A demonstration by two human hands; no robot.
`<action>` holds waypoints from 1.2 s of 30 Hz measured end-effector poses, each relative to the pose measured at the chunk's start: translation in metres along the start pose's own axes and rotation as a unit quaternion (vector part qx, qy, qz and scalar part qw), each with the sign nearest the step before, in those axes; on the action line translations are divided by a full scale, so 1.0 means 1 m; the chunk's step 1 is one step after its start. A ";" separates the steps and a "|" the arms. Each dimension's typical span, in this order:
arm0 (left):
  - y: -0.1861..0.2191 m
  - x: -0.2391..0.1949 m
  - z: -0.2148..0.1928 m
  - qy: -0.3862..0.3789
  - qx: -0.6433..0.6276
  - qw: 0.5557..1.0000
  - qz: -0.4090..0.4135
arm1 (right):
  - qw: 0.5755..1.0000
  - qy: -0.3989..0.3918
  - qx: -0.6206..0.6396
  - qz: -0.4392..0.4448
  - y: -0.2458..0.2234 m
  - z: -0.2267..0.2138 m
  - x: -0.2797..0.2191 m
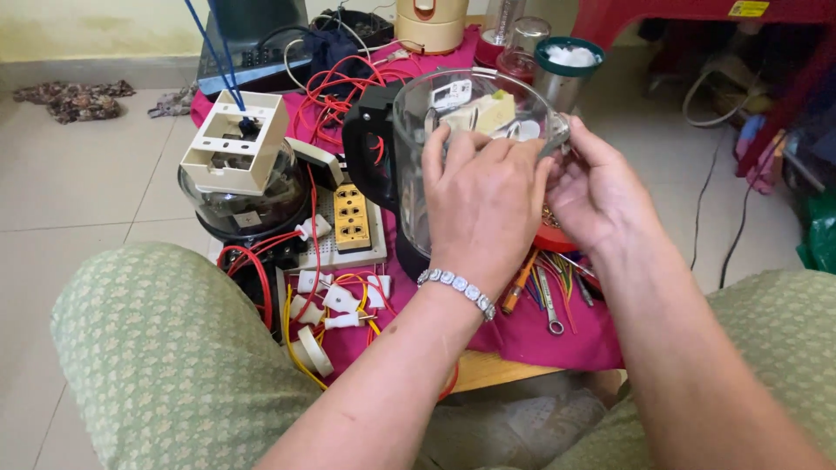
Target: The person assembles a blender by attaching the glass jar to the black base and securing the lid. They then remove the lid to adjust the internal blade assembly and reattach the lid.
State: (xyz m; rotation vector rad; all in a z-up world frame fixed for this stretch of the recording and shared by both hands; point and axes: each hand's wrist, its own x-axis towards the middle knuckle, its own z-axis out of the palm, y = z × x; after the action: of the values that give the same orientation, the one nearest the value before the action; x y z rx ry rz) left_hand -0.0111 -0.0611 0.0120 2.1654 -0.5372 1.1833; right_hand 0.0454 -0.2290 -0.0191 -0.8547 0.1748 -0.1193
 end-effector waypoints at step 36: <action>0.005 0.000 0.012 0.027 -0.012 0.999 -0.033 | 0.996 -0.049 -0.070 -0.022 -0.007 0.004 0.007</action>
State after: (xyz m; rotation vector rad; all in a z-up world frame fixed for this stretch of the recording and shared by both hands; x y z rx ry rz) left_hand -0.0063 -0.0727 0.0086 2.1086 -0.4505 1.1905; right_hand 0.0527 -0.2315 -0.0121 -1.0017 0.0724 -0.1069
